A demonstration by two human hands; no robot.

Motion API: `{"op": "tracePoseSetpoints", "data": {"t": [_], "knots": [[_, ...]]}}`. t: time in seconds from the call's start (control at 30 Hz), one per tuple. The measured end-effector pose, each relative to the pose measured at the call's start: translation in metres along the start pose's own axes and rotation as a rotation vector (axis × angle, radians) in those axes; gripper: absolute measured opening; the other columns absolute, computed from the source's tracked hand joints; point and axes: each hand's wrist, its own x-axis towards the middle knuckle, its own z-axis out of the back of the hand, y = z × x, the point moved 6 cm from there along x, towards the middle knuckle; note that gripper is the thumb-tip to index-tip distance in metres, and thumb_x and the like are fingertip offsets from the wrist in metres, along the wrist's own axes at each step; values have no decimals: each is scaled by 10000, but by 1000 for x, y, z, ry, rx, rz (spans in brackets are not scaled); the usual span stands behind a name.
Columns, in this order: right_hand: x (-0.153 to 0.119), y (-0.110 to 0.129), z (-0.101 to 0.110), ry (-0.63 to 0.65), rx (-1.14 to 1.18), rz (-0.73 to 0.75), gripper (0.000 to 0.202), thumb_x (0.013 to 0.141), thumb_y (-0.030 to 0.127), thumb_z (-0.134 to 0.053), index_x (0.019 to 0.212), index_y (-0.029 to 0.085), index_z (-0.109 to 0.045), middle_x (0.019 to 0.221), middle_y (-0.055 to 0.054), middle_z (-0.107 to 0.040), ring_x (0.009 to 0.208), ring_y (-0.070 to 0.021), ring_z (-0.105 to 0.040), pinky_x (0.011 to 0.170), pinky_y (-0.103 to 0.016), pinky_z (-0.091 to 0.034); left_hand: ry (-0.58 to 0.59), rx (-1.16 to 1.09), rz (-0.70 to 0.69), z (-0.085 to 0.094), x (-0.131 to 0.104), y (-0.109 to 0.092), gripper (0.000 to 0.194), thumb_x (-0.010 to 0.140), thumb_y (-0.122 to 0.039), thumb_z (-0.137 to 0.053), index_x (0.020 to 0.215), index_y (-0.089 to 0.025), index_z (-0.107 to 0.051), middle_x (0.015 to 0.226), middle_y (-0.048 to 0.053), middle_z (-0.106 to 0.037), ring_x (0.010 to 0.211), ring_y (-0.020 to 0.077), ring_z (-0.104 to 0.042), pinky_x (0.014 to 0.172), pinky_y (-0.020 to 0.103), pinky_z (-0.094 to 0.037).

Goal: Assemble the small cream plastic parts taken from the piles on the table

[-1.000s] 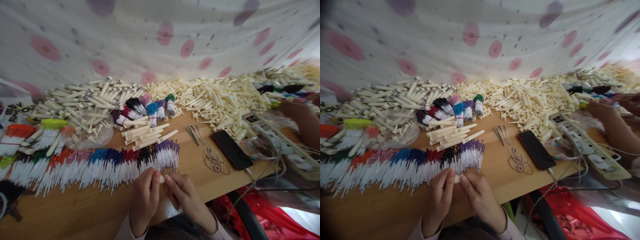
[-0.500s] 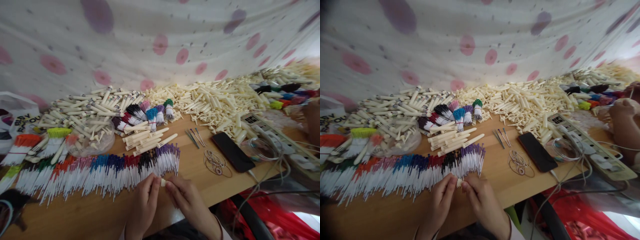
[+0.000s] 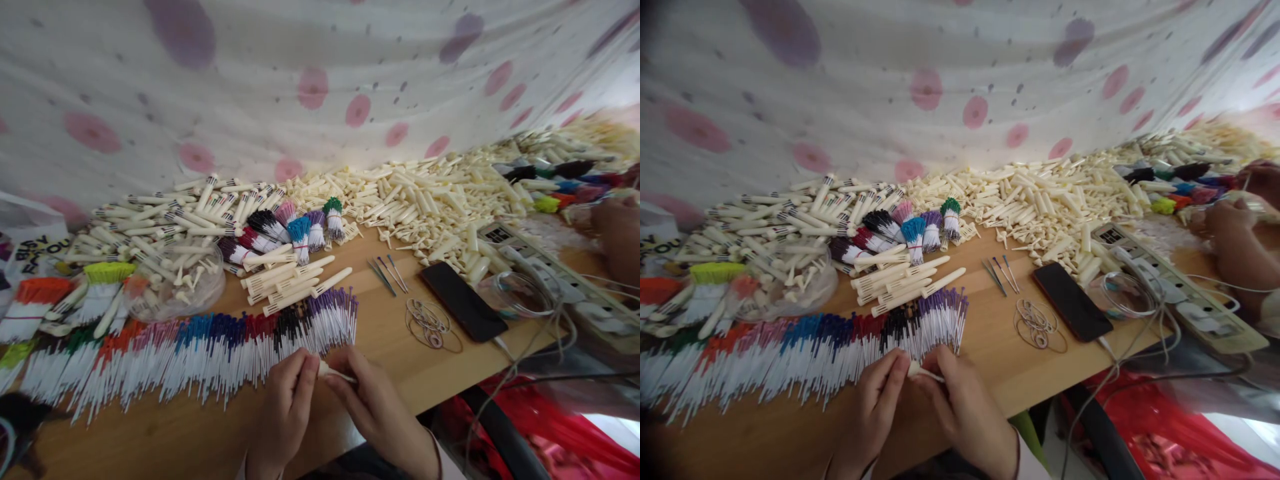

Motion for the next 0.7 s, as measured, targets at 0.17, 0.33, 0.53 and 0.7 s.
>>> {"op": "tracePoseSetpoints", "data": {"t": [0.17, 0.33, 0.53, 0.7], "knots": [[0, -5, -2, 20, -57, -17, 285, 1017, 358, -412, 790, 213, -506, 692, 6, -580, 632, -145, -533, 590, -240, -353, -57, -12, 11, 2, 1, 1, 328, 962, -296, -451, 645, -224, -491, 585, -27, -525, 560, 149, -517, 561, 247, -353], [1, 0, -5, 55, -89, 26, 224, 1021, 297, -367, 898, 203, -529, 750, -10, -594, 673, -157, -545, 622, -249, -360, -32, -24, -13, 0, 1, 5, 310, 948, -276, -480, 643, -223, -504, 585, -21, -537, 562, 152, -521, 563, 248, -351], [-2, 2, -7, -12, -3, 39, 309, 1029, 309, -354, 746, 216, -433, 645, 42, -439, 576, -122, -445, 560, -233, -316, -8, -18, -17, 0, 0, 3, 304, 957, -282, -468, 661, -222, -502, 609, -15, -543, 577, 150, -514, 580, 254, -345], [3, 2, -4, -20, -27, 28, 312, 1029, 330, -361, 760, 212, -466, 643, 31, -481, 584, -129, -490, 563, -224, -341, -77, -151, 92, 0, 2, 0, 349, 944, -367, -500, 628, -219, -497, 566, -29, -487, 549, 143, -460, 547, 261, -311]]}}
